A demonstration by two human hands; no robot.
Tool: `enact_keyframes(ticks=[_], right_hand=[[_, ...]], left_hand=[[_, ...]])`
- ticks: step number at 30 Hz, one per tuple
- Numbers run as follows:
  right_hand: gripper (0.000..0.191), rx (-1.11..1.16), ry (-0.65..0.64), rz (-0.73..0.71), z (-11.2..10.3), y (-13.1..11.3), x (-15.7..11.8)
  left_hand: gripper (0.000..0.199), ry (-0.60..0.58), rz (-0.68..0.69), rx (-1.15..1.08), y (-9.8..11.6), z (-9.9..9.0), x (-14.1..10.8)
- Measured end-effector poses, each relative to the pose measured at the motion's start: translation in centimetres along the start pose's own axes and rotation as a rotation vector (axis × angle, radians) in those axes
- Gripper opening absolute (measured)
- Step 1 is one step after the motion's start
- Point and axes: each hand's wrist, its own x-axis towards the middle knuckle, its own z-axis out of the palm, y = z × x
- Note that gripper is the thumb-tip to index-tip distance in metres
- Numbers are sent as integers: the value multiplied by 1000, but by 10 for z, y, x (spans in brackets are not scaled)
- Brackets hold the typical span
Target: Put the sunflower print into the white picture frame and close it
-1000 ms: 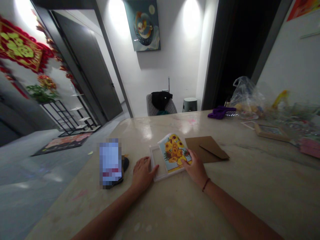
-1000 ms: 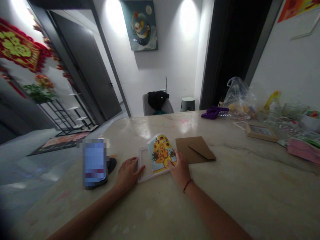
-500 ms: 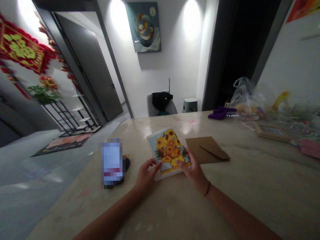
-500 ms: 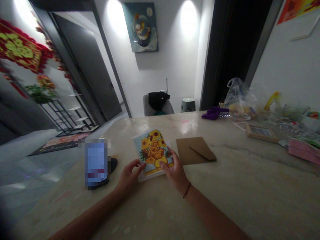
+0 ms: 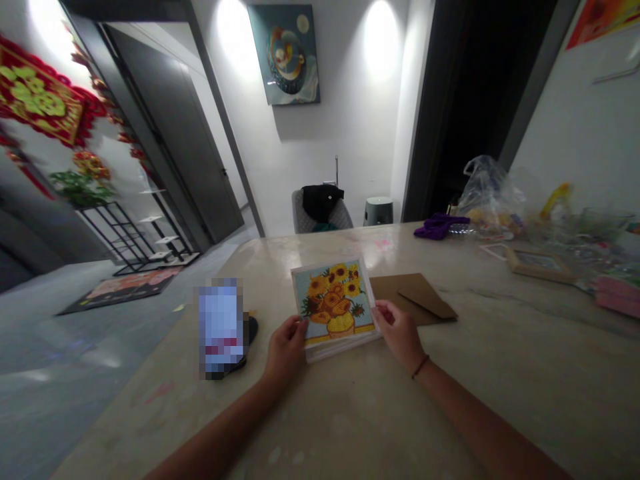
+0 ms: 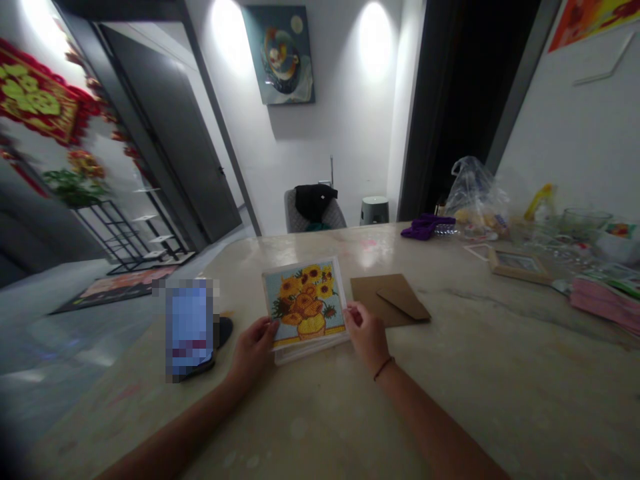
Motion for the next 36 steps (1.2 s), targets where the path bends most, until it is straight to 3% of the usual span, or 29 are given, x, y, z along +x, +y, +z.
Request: enact_keyframes(ticks=[4,7,11,16,20,26,32,36], right_hand=[[29,-131,25,-89,-4,-2,0],[33,-379,61,-336,-3,-10,-6],[32,-661,-72,-665,9,-24,-19],[30,-689,-128,-737,19,-23,-24],[30,-618,-104,-684,13,-15,-20],[30,-368,-49,-517,9,-15,-20],[25,25,34,-125,13,-22,-16],[29,454,-92,201,17,-21,-12]], left_hand=[[38,-5,-21,-9,-1,-1,2],[36,21,-25,-5,2,-1,1],[38,71,-46,-5,7,2,-4],[31,44,82,111,9,5,-16],[28,-36,190,213,9,2,-23],[32,-153,211,176,9,0,-21],[35,8,134,314,-4,3,-6],[31,-58,238,438,-9,4,-1]])
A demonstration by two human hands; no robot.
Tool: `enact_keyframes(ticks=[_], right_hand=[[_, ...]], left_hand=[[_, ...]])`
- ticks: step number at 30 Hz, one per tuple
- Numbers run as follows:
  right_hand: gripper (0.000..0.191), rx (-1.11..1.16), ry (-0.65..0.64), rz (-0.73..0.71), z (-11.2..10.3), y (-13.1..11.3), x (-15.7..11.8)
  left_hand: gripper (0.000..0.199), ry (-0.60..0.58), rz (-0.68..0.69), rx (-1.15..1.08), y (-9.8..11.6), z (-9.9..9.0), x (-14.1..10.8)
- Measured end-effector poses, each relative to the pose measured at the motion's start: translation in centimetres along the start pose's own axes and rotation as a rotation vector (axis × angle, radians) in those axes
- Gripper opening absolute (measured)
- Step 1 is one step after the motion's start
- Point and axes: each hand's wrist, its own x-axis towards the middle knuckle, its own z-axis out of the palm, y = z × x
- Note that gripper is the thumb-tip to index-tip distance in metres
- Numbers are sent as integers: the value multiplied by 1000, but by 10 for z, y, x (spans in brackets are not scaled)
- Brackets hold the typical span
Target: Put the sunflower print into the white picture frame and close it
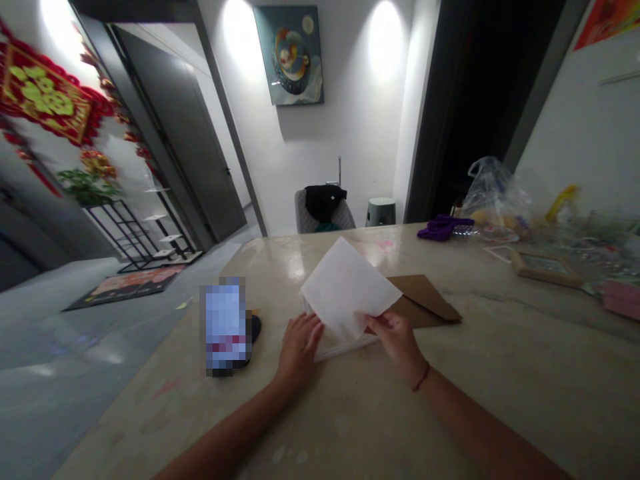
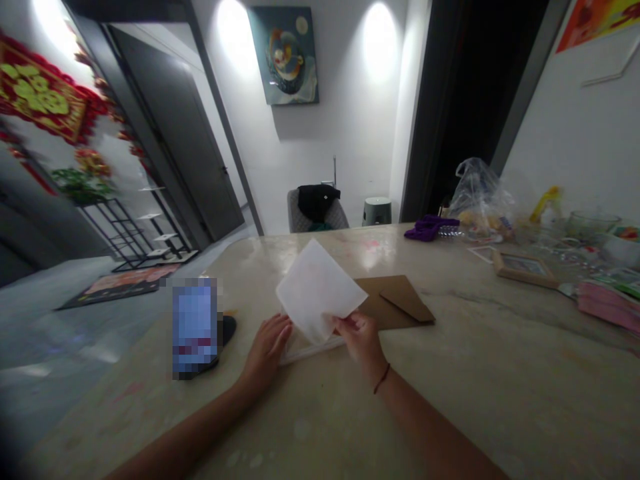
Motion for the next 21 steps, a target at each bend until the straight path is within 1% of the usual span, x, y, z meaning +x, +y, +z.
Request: enact_keyframes(ticks=[2,3,6,8,9,13,15,18,19,21], right_hand=[[34,144,-76,108,2,2,1],[35,172,-106,145,3,2,0],[34,172,-160,178,2,3,1],[33,208,-160,163,-1,1,2],[33,240,-149,158,-4,0,4],[33,318,-107,182,-17,-3,12],[33,264,-67,194,-23,-3,15],[32,47,-21,205,-30,0,20],[30,-41,-20,179,-31,1,21],[26,-183,-9,80,-35,5,24]], left_hand=[[32,-17,16,-42,1,0,1],[34,-6,-3,-89,3,0,1],[43,48,-156,-272,8,-1,0],[43,53,-251,-352,12,-3,-2],[41,53,-273,-373,13,-4,-3],[37,40,-236,-417,14,-5,-7],[37,-4,-217,-439,12,-5,-8],[36,-71,-211,-466,10,-4,-9],[35,-78,-202,-475,9,-3,-8],[33,-50,-177,-468,7,-3,-6]])
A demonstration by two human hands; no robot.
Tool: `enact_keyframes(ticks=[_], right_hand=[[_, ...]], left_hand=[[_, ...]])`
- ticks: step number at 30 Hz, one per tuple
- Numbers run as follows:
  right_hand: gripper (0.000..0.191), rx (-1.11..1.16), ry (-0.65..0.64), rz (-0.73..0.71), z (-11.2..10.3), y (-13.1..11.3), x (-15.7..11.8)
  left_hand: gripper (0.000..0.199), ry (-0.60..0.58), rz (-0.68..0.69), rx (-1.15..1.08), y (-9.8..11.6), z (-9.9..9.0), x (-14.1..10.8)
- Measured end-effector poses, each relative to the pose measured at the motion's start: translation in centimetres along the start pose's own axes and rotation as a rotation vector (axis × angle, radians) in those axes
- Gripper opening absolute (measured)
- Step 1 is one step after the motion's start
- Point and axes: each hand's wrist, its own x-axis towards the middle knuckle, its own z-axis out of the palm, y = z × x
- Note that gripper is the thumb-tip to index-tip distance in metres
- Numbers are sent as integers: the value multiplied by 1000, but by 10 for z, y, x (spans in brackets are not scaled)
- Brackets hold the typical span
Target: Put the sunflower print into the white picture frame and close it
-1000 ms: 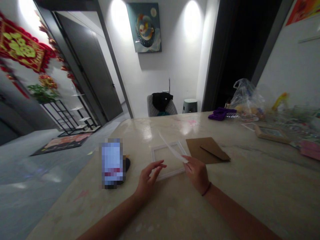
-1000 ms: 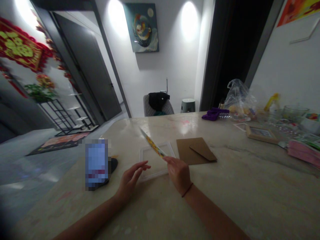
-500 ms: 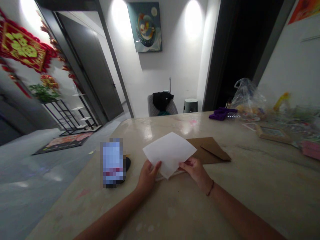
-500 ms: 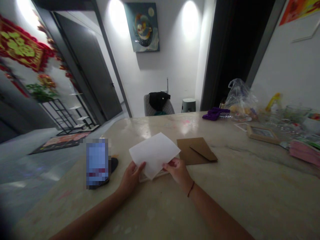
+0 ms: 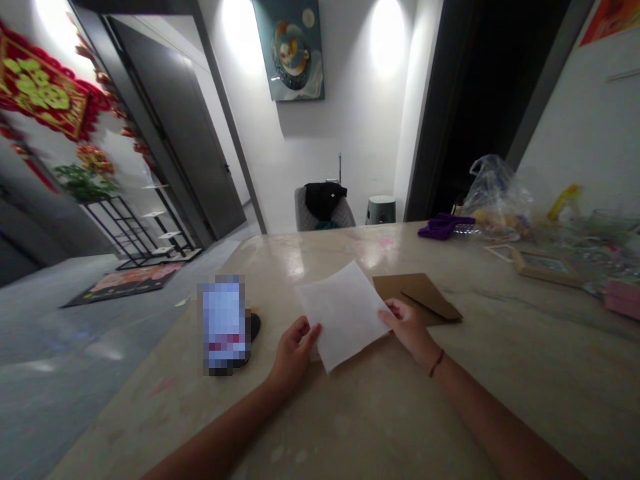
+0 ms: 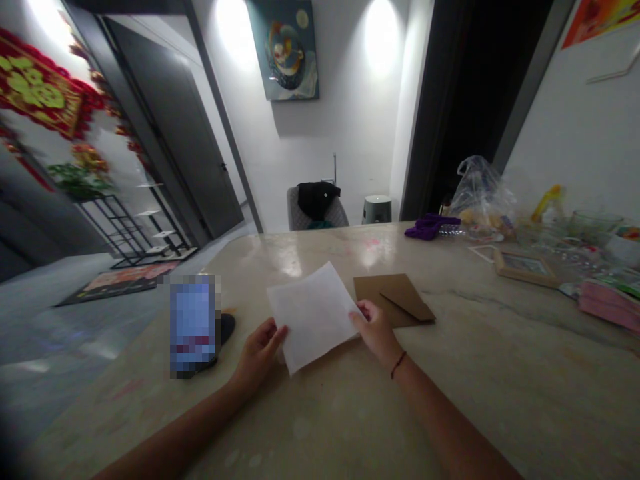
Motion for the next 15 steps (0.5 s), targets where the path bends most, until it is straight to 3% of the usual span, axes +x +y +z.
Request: enact_keyframes(ticks=[2,6,9,15], right_hand=[[24,-55,68,-70,-3,5,3],[28,-30,187,8,-10,16,9],[26,-119,221,11,-11,18,9],[21,-441,95,-126,0,8,-1]], left_hand=[[31,87,22,77,-4,-1,4],[37,260,-7,426,-15,-3,10],[44,188,19,590,-19,-2,10],[41,81,53,720,-14,1,5]])
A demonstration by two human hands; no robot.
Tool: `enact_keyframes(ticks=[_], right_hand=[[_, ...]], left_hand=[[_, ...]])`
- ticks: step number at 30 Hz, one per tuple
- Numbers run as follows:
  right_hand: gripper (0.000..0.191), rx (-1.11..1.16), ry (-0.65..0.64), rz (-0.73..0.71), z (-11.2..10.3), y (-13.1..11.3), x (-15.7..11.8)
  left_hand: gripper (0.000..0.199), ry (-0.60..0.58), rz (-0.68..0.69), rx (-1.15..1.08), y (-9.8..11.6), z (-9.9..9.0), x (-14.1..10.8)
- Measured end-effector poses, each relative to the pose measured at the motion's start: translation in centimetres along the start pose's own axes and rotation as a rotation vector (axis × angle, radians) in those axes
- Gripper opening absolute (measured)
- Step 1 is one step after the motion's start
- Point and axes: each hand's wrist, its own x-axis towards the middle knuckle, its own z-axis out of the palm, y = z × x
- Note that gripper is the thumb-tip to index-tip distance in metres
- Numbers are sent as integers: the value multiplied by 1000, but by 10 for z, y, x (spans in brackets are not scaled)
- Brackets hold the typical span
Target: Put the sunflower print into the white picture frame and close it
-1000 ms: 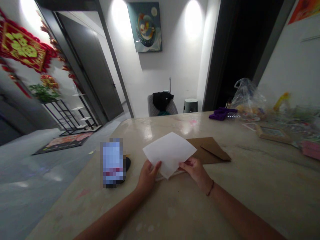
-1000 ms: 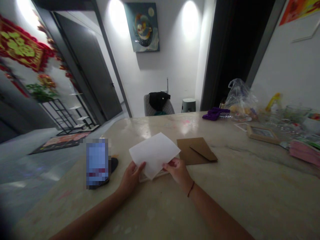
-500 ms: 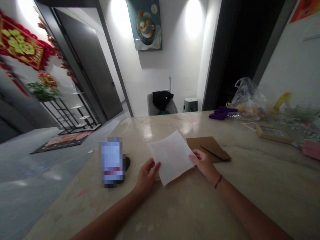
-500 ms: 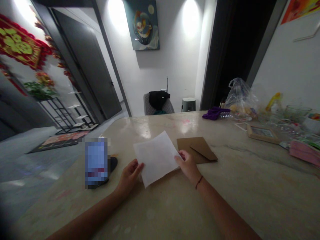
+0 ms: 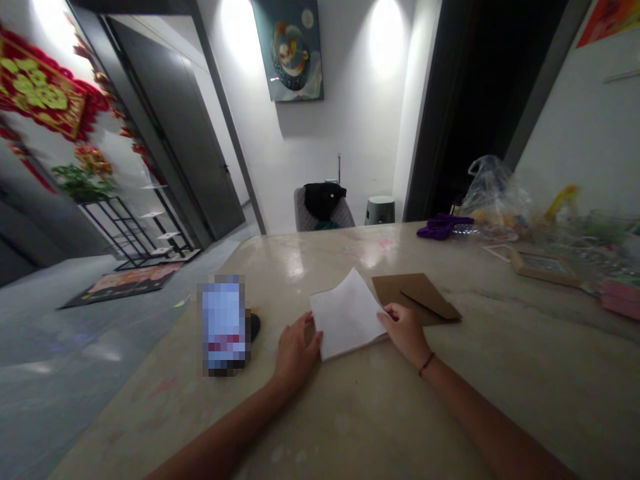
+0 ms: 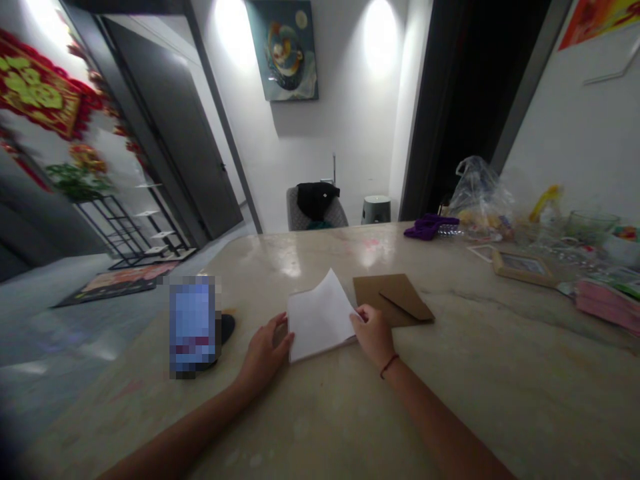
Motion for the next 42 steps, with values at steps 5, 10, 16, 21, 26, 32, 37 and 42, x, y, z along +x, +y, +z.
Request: enact_keyframes(ticks=[5,10,16,21,26,32,37,42], right_hand=[[19,-174,-32,-70,3,-1,-2],[29,-481,114,-246,7,5,-3],[40,-592,-117,-378,8,6,-6],[43,-570,-236,-341,8,5,-8],[47,-519,-75,-372,1,11,4],[52,-831,241,-155,-41,42,27],[32,-835,90,-123,-61,59,34],[32,-852,219,-98,-68,49,34]], left_hand=[[39,-35,8,59,2,-3,1],[33,-103,41,135,7,-6,-1],[36,-100,47,167,7,-6,-2],[37,-60,71,155,1,-2,-1],[38,-23,55,170,0,-2,1],[66,-91,47,209,7,-6,-1],[82,-123,103,218,2,-6,-1],[75,-101,104,173,-4,-6,-1]])
